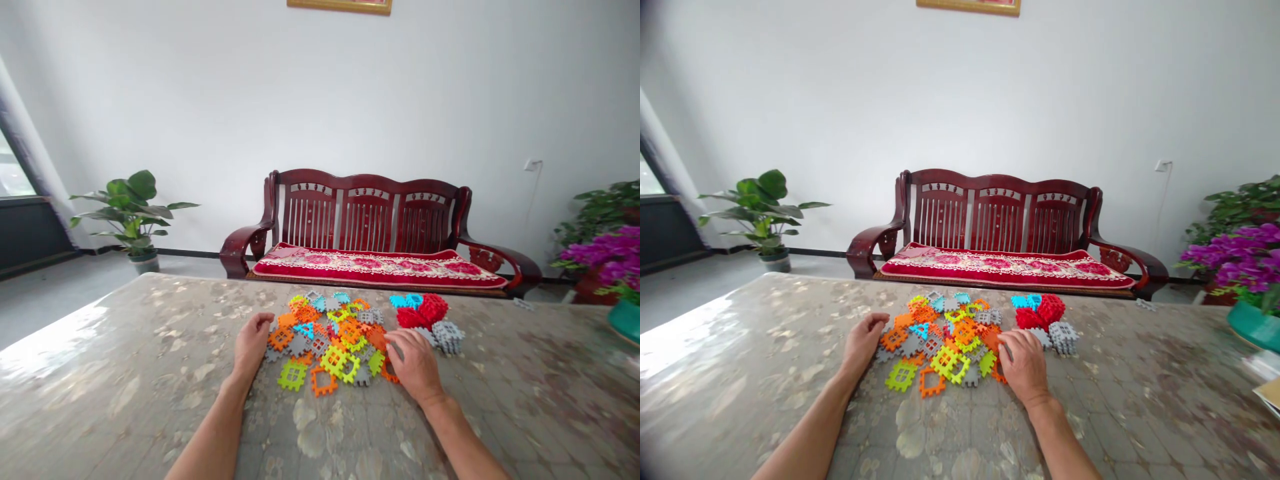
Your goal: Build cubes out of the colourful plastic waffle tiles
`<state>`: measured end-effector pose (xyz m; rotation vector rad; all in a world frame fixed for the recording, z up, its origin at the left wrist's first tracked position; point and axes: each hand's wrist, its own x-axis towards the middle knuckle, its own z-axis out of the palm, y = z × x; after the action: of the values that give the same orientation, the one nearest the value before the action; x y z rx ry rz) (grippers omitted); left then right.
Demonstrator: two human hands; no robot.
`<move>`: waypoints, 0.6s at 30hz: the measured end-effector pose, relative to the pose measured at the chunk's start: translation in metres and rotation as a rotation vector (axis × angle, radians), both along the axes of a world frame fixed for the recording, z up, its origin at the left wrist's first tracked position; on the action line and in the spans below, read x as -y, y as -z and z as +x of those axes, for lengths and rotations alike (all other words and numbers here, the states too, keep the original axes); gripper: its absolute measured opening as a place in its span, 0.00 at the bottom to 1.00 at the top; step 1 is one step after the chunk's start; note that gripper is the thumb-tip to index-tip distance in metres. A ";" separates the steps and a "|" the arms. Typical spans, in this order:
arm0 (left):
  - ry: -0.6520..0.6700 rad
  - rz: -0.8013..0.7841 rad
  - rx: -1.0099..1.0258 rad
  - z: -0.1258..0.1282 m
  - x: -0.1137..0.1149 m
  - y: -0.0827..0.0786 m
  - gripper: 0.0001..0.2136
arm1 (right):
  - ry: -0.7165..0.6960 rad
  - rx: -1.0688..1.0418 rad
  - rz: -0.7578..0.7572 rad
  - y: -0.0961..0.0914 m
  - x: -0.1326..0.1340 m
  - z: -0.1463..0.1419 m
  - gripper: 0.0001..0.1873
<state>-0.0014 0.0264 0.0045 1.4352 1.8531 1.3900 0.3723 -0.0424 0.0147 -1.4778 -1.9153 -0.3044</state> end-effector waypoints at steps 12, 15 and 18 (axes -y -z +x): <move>0.335 0.036 -0.236 0.018 0.010 -0.010 0.08 | -0.023 -0.084 -0.081 0.012 -0.006 0.012 0.11; 0.381 0.044 -0.292 0.018 0.011 -0.011 0.07 | -0.025 -0.093 -0.083 0.013 -0.006 0.012 0.11; 0.387 0.058 -0.235 0.015 0.009 -0.009 0.07 | -0.033 -0.099 -0.103 0.015 -0.006 0.013 0.11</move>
<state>0.0139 0.0170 0.0135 1.9338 1.5584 1.1314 0.3849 -0.0359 0.0000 -1.4974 -1.8984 -0.1162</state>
